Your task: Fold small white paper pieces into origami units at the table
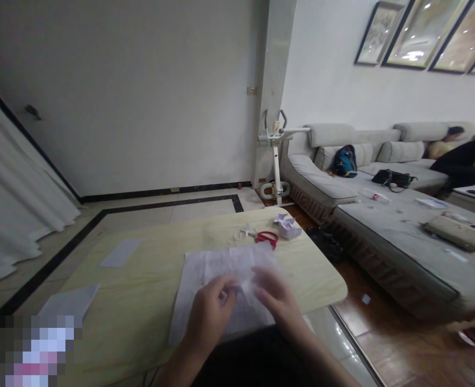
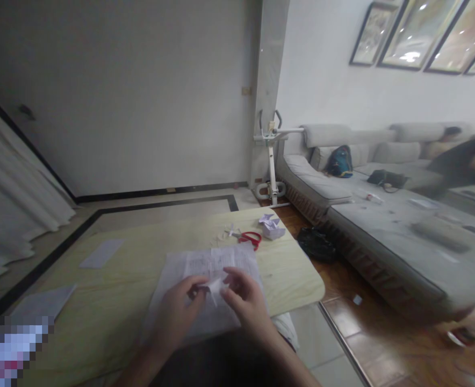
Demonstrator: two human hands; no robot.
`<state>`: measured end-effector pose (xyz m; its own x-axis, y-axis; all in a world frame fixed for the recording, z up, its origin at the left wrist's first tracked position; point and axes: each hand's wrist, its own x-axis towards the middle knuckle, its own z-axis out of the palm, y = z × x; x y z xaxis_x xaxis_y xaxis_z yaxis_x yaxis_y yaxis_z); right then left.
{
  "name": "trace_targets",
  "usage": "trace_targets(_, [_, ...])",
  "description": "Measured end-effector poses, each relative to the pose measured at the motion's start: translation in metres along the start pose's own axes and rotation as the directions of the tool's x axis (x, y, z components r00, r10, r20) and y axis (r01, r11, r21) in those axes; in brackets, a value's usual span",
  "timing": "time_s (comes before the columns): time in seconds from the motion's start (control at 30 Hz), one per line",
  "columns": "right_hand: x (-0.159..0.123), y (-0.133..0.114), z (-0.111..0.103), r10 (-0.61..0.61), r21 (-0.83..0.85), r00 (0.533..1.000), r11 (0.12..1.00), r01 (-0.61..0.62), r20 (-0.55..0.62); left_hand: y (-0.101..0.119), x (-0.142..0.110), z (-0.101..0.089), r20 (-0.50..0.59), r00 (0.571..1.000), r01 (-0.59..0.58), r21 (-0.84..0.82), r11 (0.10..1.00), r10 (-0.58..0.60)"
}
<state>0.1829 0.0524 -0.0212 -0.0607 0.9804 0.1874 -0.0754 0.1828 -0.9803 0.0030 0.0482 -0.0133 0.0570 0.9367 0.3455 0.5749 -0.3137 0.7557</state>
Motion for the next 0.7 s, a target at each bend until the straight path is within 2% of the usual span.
trace_targets(0.07, [-0.004, -0.002, 0.000, -0.156, -0.126, 0.987, 0.979, 0.159, 0.030, -0.005, -0.003, 0.002, -0.055, 0.998, -0.021, 0.075, 0.997, 0.025])
trace_targets(0.13, [-0.008, -0.004, 0.003, -0.276, -0.222, 0.955, 0.929, 0.295, 0.111, -0.007, -0.007, 0.004, -0.100, 0.993, -0.044, 0.104, 0.994, 0.055])
trace_targets(0.23, [-0.011, -0.004, 0.008, -0.341, -0.293, 0.918, 0.873, 0.389, 0.204, -0.006, -0.012, 0.006, -0.159, 0.985, -0.052, 0.070, 0.996, 0.063])
trace_targets(0.47, [-0.011, -0.001, 0.011, -0.388, -0.297, 0.910, 0.860, 0.415, 0.148, -0.006, -0.024, 0.013, -0.097, 0.993, 0.046, -0.207, 0.977, -0.067])
trace_targets(0.7, [-0.012, 0.007, 0.010, -0.311, -0.315, 0.947, 0.893, 0.321, 0.084, -0.008, -0.027, 0.015, -0.075, 0.994, 0.048, -0.297, 0.954, -0.074])
